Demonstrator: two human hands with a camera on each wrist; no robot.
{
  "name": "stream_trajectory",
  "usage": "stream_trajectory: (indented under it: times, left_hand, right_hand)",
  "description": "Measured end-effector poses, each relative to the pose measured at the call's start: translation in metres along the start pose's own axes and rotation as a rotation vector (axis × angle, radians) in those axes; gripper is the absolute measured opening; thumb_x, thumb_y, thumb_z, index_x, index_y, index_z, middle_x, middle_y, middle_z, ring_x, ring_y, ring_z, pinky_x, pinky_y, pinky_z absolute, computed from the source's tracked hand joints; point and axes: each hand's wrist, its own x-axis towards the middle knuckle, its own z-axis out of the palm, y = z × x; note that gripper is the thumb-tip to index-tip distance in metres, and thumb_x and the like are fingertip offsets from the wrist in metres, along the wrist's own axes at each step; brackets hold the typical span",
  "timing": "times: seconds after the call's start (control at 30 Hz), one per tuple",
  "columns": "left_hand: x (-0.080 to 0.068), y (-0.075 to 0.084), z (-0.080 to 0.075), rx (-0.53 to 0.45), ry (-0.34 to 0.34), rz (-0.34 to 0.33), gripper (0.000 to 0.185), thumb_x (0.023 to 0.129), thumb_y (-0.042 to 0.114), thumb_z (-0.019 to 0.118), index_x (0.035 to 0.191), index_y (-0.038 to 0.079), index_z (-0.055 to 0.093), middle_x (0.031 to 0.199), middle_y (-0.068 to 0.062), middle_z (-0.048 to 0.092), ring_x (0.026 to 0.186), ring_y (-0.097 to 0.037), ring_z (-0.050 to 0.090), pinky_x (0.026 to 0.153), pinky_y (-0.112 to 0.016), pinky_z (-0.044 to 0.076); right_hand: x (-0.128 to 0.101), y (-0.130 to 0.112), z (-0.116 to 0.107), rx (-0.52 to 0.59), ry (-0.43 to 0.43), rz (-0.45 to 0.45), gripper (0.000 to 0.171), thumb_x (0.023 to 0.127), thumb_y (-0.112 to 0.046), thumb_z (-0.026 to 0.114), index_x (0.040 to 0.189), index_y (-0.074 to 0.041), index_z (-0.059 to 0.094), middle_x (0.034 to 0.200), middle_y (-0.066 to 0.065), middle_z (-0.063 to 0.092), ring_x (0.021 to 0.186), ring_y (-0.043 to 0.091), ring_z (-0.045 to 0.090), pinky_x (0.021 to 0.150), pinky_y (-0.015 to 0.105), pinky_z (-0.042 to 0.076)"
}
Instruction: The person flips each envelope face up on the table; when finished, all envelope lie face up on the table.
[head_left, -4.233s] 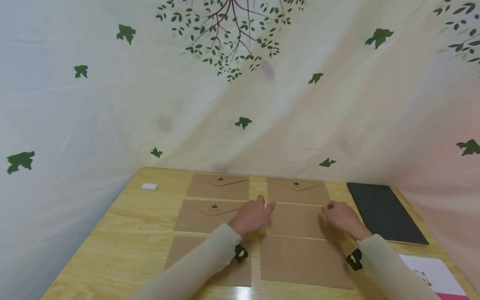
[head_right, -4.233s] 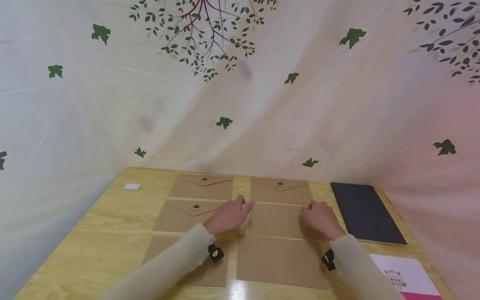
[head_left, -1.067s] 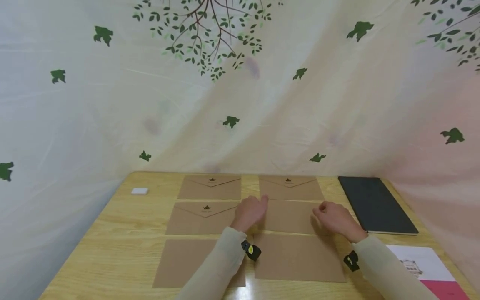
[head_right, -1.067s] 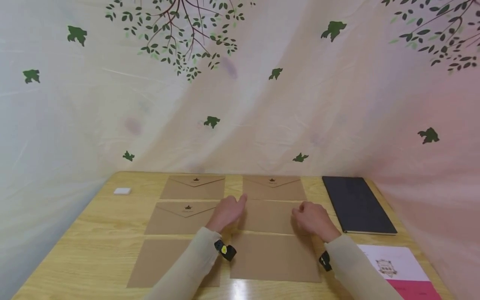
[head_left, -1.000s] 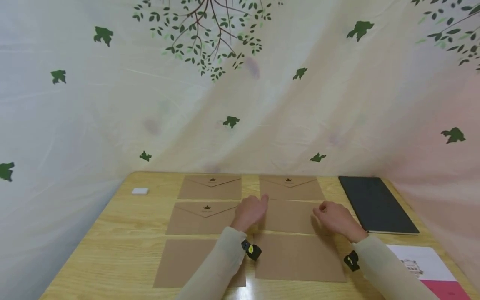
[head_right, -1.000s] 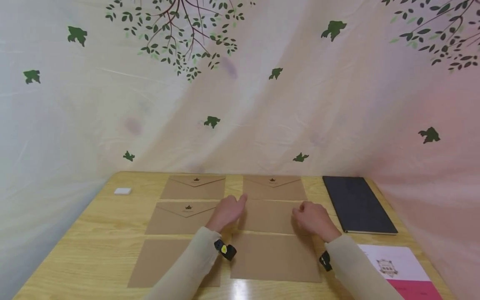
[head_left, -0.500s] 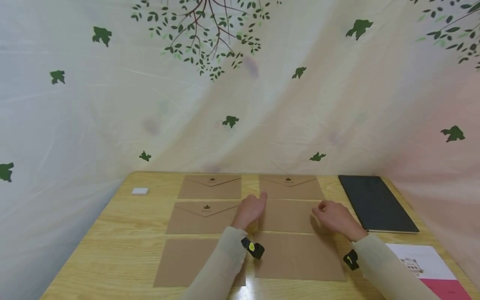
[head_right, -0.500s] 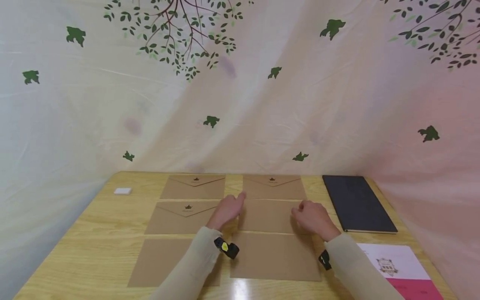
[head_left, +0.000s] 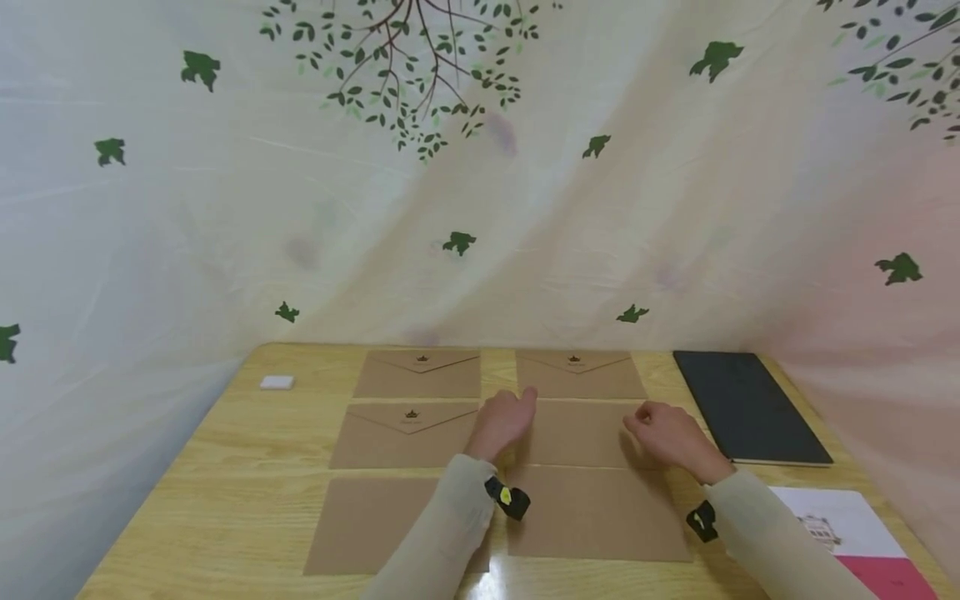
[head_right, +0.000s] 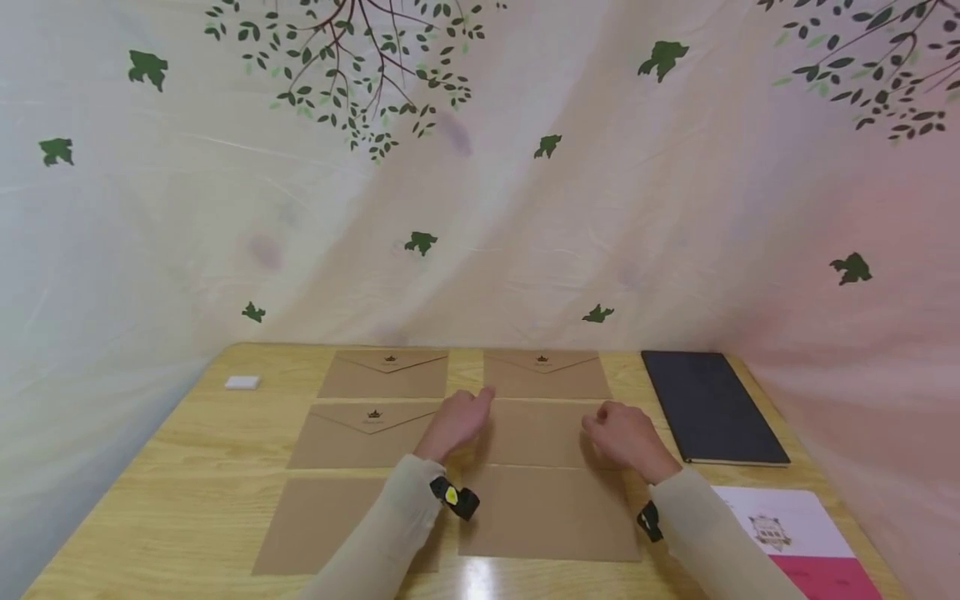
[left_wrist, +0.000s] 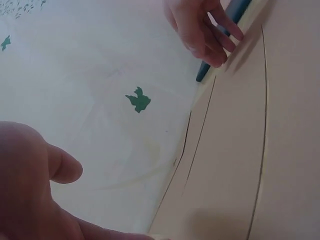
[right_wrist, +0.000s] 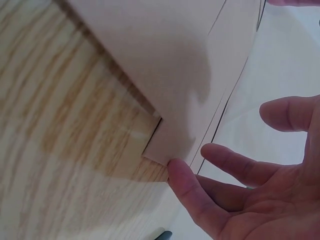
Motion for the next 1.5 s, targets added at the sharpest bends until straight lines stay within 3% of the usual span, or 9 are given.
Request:
stream_trajectory:
  times: [0.13,0.27,0.43,0.7,0.9,1.1,1.2,1.37,1.5]
  left_hand:
    - [0.002,0.000,-0.001,0.069,0.011,-0.007,0.053,0.097,0.051,0.032,0.064,0.012,0.048,0.061,-0.005,0.044,0.051,-0.018,0.042,0.045,-0.032,0.034]
    - [0.004,0.000,-0.003,0.071,0.002,-0.011,0.056,0.097,0.050,0.032,0.075,0.005,0.057,0.066,-0.008,0.050,0.056,-0.020,0.046,0.049,-0.034,0.037]
    - [0.005,0.001,-0.003,0.055,0.017,-0.020,0.062,0.097,0.049,0.033,0.104,-0.004,0.063,0.094,-0.014,0.063,0.076,-0.025,0.056,0.069,-0.041,0.046]
    - [0.007,-0.005,-0.003,0.000,0.042,-0.039,0.064,0.096,0.049,0.034,0.114,-0.006,0.061,0.111,-0.016,0.062,0.091,-0.029,0.058,0.082,-0.045,0.046]
    - [0.005,-0.006,-0.001,0.002,0.005,-0.028,0.062,0.096,0.047,0.035,0.112,-0.006,0.062,0.110,-0.016,0.063,0.094,-0.029,0.059,0.082,-0.045,0.046]
    - [0.004,-0.005,-0.002,0.097,0.033,-0.024,0.054,0.096,0.046,0.036,0.078,0.003,0.062,0.081,-0.012,0.060,0.068,-0.023,0.053,0.062,-0.038,0.044]
    - [0.005,-0.002,-0.004,0.118,0.022,0.003,0.053,0.096,0.046,0.036,0.074,0.005,0.059,0.077,-0.011,0.058,0.065,-0.022,0.052,0.060,-0.037,0.043]
    - [0.005,0.006,-0.005,0.070,-0.029,0.029,0.053,0.096,0.045,0.034,0.077,0.003,0.060,0.076,-0.010,0.056,0.063,-0.022,0.051,0.059,-0.036,0.042]
    - [0.006,0.008,-0.004,0.044,-0.010,0.007,0.053,0.096,0.043,0.034,0.092,-0.001,0.064,0.088,-0.011,0.059,0.071,-0.023,0.052,0.066,-0.037,0.043]
  right_hand:
    - [0.001,-0.001,0.002,0.001,0.003,0.006,0.042,0.095,-0.030,0.046,0.109,0.007,0.062,0.090,0.011,0.064,0.068,0.020,0.053,0.058,0.035,0.045]
    - [0.002,-0.002,0.002,-0.004,0.003,-0.003,0.042,0.095,-0.030,0.046,0.108,0.007,0.062,0.091,0.011,0.064,0.069,0.020,0.055,0.059,0.035,0.046]
    - [0.003,-0.003,0.003,-0.025,0.010,-0.023,0.044,0.095,-0.032,0.047,0.108,0.007,0.062,0.098,0.017,0.065,0.077,0.024,0.059,0.066,0.041,0.049]
    - [0.002,-0.004,0.003,-0.050,0.007,-0.023,0.047,0.094,-0.035,0.048,0.108,0.008,0.062,0.101,0.020,0.064,0.081,0.028,0.061,0.069,0.044,0.049]
    - [0.001,-0.004,0.003,-0.053,0.013,-0.022,0.044,0.094,-0.034,0.049,0.106,0.007,0.063,0.099,0.018,0.065,0.080,0.027,0.061,0.068,0.044,0.049]
    - [0.000,-0.004,0.003,-0.050,0.013,-0.027,0.044,0.094,-0.033,0.049,0.106,0.007,0.063,0.100,0.019,0.065,0.081,0.029,0.062,0.069,0.045,0.050]
    - [-0.002,-0.003,0.002,-0.059,0.015,-0.022,0.045,0.094,-0.034,0.049,0.107,0.007,0.063,0.102,0.019,0.065,0.085,0.031,0.062,0.072,0.046,0.049]
    - [-0.003,-0.002,0.001,-0.040,0.012,-0.019,0.046,0.094,-0.034,0.049,0.109,0.007,0.062,0.103,0.019,0.064,0.087,0.033,0.062,0.073,0.047,0.049]
    - [-0.003,-0.002,0.001,-0.027,0.009,-0.021,0.045,0.094,-0.034,0.049,0.109,0.007,0.062,0.103,0.020,0.064,0.086,0.032,0.062,0.071,0.046,0.049]
